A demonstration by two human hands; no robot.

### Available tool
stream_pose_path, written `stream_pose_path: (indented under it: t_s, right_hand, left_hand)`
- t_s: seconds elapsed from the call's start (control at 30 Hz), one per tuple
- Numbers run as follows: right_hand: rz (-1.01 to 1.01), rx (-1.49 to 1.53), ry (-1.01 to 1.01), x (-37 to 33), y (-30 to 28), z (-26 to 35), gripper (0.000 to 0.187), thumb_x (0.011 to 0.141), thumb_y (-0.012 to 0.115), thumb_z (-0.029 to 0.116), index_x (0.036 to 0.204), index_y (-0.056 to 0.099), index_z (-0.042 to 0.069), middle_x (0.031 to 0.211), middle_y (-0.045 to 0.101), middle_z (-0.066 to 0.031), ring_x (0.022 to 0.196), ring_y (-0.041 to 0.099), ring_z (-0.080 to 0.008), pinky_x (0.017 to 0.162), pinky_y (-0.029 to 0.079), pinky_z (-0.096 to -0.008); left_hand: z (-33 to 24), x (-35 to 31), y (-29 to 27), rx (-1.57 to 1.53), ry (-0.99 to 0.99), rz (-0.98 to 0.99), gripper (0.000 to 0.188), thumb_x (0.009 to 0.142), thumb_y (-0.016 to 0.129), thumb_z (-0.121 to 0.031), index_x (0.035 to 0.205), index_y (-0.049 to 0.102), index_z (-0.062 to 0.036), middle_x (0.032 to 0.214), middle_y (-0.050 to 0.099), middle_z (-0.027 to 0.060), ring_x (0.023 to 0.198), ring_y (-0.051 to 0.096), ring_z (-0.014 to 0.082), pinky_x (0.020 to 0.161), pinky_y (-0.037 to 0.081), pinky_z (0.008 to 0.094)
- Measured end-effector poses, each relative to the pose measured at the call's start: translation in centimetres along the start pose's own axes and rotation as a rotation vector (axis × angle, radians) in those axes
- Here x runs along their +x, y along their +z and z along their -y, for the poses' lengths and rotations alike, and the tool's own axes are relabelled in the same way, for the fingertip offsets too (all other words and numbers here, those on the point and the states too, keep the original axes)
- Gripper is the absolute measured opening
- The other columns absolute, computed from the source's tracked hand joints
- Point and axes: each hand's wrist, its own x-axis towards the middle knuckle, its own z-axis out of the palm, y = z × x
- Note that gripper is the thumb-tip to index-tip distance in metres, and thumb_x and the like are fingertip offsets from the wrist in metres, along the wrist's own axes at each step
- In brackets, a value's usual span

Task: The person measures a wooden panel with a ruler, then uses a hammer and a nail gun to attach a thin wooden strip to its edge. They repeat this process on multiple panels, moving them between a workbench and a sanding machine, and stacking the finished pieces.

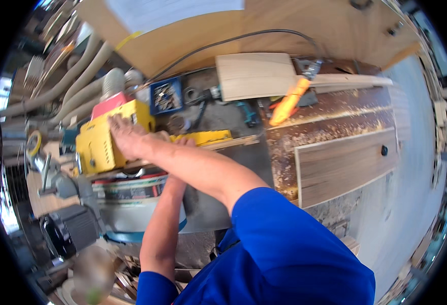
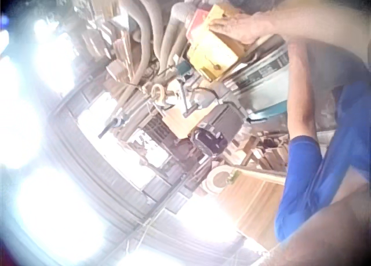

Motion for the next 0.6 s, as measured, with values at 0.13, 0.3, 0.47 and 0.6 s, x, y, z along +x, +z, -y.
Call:
stream_pose_path:
  t_s: [0.13, 0.3, 0.47, 0.6]
  right_hand:
    - [-0.243, -0.141, -0.133, -6.6, -4.2, -0.6, 0.080, 0.075, 0.071, 0.009, 0.144, 0.033, -0.007, 0.145, 0.041, -0.0280, 0.134, 0.044, -0.0408, 0.108, 0.042, -0.0460]
    - [0.395, 0.516, -0.072, -21.5, -14.7, -3.6, 0.029, 0.090, 0.061, 0.025, 0.086, 0.063, -0.003, 0.080, 0.066, -0.0163, 0.082, 0.065, -0.0292, 0.078, 0.051, -0.0420]
    - [0.045, 0.747, 0.879, -37.9, -19.5, -14.4, 0.029, 0.097, 0.063, 0.028, 0.114, 0.069, 0.005, 0.105, 0.075, -0.0083, 0.095, 0.072, -0.0140, 0.077, 0.057, -0.0291]
    - [-0.553, 0.430, 1.254, -40.3, -23.0, -20.9, 0.018, 0.099, 0.060, 0.019, 0.103, 0.070, 0.005, 0.089, 0.071, -0.0055, 0.072, 0.062, -0.0103, 0.067, 0.053, -0.0281]
  left_hand:
    - [-1.4, 0.5, -2.5, -0.008, 0.011, 0.008, 0.024, 0.084, 0.063, -0.031, 0.092, 0.056, -0.0095, 0.096, 0.056, 0.0132, 0.094, 0.054, 0.0329, 0.087, 0.041, 0.0459]
    - [-1.7, 0.8, -2.5, 0.120, -0.016, -0.025, 0.028, 0.080, 0.071, -0.033, 0.082, 0.056, -0.0095, 0.085, 0.059, 0.0102, 0.085, 0.060, 0.0310, 0.075, 0.043, 0.0449]
    - [-3.8, 1.2, -4.1, 0.110, -0.032, -0.053, 0.049, 0.061, 0.087, -0.043, 0.082, 0.059, -0.0093, 0.086, 0.063, 0.0090, 0.085, 0.062, 0.0316, 0.075, 0.045, 0.0460]
    - [-3.8, 1.4, -4.1, 0.117, -0.015, -0.066, 0.050, 0.060, 0.088, -0.043, 0.083, 0.060, -0.0092, 0.085, 0.062, 0.0088, 0.085, 0.062, 0.0315, 0.074, 0.045, 0.0456]
